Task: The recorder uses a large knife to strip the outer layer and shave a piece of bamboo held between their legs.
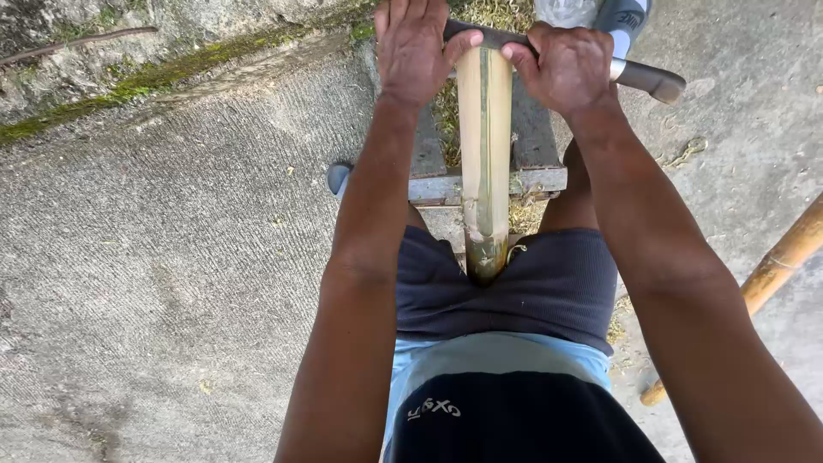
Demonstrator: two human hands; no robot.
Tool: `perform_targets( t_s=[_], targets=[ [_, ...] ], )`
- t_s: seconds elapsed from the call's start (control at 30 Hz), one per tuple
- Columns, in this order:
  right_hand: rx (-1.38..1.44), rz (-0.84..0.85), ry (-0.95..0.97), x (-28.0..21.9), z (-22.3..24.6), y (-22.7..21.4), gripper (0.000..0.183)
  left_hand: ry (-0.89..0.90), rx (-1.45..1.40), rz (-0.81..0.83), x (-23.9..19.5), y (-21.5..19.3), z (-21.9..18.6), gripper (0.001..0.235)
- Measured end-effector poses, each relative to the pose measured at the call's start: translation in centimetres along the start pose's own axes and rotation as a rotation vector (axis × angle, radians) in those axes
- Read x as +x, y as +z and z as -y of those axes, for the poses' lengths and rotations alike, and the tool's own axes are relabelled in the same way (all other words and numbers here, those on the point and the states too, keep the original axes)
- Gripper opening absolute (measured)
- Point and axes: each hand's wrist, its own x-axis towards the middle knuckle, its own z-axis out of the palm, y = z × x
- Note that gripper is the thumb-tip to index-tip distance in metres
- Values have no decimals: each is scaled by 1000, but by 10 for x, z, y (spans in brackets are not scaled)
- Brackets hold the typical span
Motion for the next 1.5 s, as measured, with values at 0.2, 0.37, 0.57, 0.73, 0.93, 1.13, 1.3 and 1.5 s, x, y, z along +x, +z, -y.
perform_targets(
  t_s=[0.2,0.37,0.57,0.73,0.93,1.13,1.3,1.5],
  targets=[
    [-13,44,-3,-9,0,2,49,-92,35,127,-12,6,-7,74],
    [9,124,44,-26,8,-2,56,-117,38,147,-31,-4,-21,69],
    [30,121,51,-54,26,-5,51,-122,32,141,-58,-12,-39,67],
    [46,102,79,-84,42,-6,55,-144,-5,161,-84,-23,-57,66],
    [13,122,96,-116,61,-8,54,-164,33,182,-119,-29,-75,66],
    [91,104,91,-157,79,-10,56,-213,21,268,-155,-46,-99,64],
    [52,222,167,-200,101,-9,54,-172,-3,233,-198,-51,-117,60],
    [86,114,127,-231,117,-23,55,-245,-13,369,-219,-67,-144,55]
  ],
)
